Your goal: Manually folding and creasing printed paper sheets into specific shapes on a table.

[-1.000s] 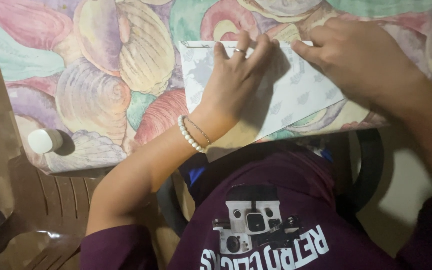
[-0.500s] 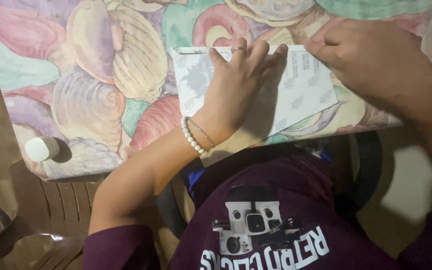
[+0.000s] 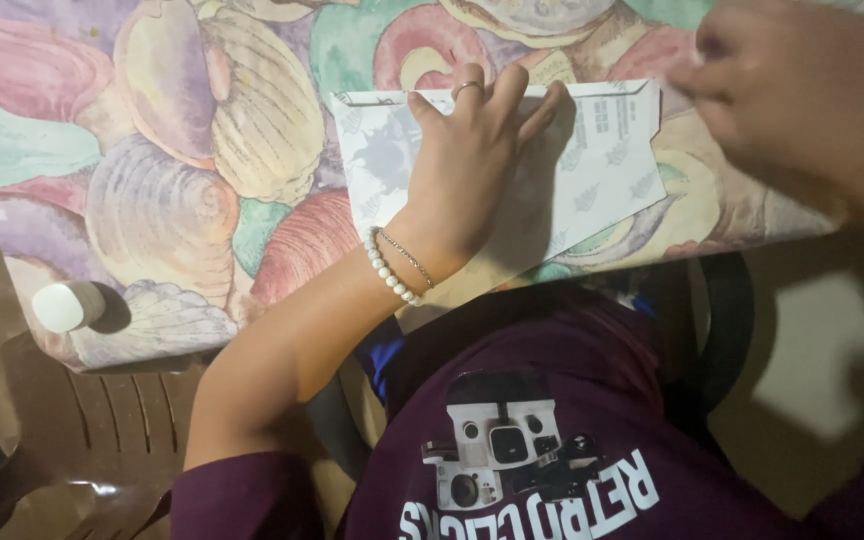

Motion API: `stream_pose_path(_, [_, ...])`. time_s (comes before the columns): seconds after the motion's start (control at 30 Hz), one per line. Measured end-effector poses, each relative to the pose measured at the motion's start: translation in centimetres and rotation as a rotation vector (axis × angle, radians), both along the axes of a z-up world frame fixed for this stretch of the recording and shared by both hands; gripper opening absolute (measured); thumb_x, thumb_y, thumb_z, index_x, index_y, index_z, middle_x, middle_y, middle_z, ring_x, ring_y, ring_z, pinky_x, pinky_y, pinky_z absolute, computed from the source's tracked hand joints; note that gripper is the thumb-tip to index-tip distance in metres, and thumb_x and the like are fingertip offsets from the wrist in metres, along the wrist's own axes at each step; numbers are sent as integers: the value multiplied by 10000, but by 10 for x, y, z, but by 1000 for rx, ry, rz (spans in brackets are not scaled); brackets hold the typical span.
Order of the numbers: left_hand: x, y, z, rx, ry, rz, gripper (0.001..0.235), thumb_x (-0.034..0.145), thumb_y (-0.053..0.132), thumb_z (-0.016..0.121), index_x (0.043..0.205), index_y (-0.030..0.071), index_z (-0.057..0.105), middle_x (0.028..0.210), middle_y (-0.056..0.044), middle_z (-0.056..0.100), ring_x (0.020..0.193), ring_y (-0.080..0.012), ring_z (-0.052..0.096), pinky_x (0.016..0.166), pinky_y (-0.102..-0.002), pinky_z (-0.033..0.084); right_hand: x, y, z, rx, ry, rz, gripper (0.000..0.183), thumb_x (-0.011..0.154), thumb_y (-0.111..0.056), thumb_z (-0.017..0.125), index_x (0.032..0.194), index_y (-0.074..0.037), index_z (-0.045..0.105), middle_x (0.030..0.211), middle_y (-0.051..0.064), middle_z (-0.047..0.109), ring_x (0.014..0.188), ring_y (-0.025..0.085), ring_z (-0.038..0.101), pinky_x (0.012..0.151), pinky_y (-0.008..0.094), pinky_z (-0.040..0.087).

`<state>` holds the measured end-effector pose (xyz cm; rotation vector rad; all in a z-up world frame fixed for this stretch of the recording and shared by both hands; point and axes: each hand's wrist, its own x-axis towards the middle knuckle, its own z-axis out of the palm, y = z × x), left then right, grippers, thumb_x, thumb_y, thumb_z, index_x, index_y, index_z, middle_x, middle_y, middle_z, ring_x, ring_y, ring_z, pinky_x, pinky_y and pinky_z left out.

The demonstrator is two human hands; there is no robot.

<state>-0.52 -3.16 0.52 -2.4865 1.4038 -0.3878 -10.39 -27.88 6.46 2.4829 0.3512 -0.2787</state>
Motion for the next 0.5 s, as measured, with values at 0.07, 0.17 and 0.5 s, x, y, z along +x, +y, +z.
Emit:
stream_pose_path(0.07, [0, -2, -3, -25, 9, 17, 721, 859, 457, 716, 1493, 379, 381, 1205, -16, 474, 1144, -286, 541, 750, -586, 645, -1, 2, -1, 211, -245, 4, 406, 1150, -292, 515, 1498, -277, 725, 1293, -50, 778, 1018, 111, 747, 696, 248, 602])
stream_pose_path(0.17, [0, -3, -3, -107, 37, 13, 625, 853, 481, 704, 1399, 355, 427, 1163, -8, 490, 1107, -287, 558, 736, -619, 629, 9, 33, -10, 460, -283, 67, 465, 888, -8, 661, 1345, -64, 729, 1435, 200, 703, 1197, 304, 699, 901, 364, 658])
stream_pose_path(0.5, [12, 13, -4, 49, 53, 19, 726, 953, 429, 609, 1590, 426, 259, 1382, -52, 471, 1278, -307, 535, 847, -498, 566, 6, 44, -51, 622, -253, -13, 773, 711, 146, 627, 1455, -61, 668, 1607, 312, 459, 1485, 480, 404, 1224, 562, 345])
